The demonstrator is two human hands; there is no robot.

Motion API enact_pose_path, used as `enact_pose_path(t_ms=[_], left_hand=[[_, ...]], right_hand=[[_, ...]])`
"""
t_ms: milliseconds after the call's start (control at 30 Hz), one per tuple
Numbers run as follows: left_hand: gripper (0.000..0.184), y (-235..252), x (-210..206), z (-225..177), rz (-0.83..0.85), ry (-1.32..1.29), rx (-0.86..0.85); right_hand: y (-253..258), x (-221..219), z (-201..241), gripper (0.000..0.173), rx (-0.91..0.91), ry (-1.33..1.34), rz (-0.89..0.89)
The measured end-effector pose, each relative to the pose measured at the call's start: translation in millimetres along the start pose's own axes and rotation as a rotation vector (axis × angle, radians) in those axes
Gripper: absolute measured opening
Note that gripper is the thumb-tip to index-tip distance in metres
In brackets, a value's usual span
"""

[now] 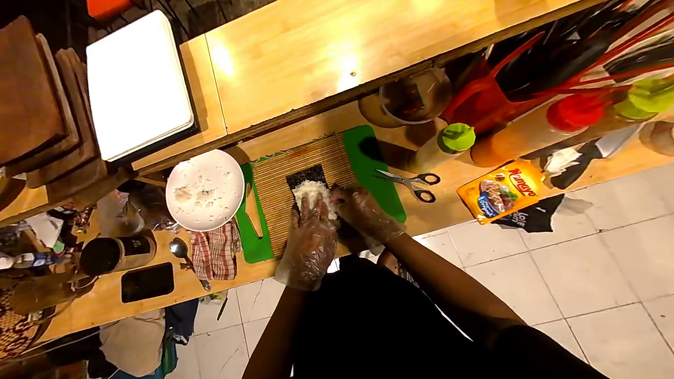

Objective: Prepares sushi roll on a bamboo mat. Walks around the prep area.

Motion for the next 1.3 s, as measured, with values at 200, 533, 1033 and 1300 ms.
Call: enact_pose_path(t_ms=[200, 533, 1033, 1300], left_hand=[[0.056, 4, -1, 2, -0.017, 0.021, 0.008], [0.062, -11, 0, 32, -0.094, -0.086, 0.130], [0.062, -13, -26, 55, -0.087, -0.192, 0.076], [0.061, -23, -16, 47, -0.161, -0.122, 0.039]], right_hand=[[6, -1, 0, 0.014, 0.003, -0.019, 0.014], [8, -13, 2, 0.019, 0.116, -0.071, -0.055], [17, -10, 34, 0.023, 0.214, -0.346, 0.001], [-1, 40, -13, 0.017, 0.044, 0.063, -0.059]])
Point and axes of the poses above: each hand's wrist, its own y-axis towards the middle knuckle, its own x-axis out of the back of the hand, z = x × y, the point moved 2 cm from there along y, towards the middle knuckle, and after that the axes turned 7 degrees about z, right-handed, at the moved point
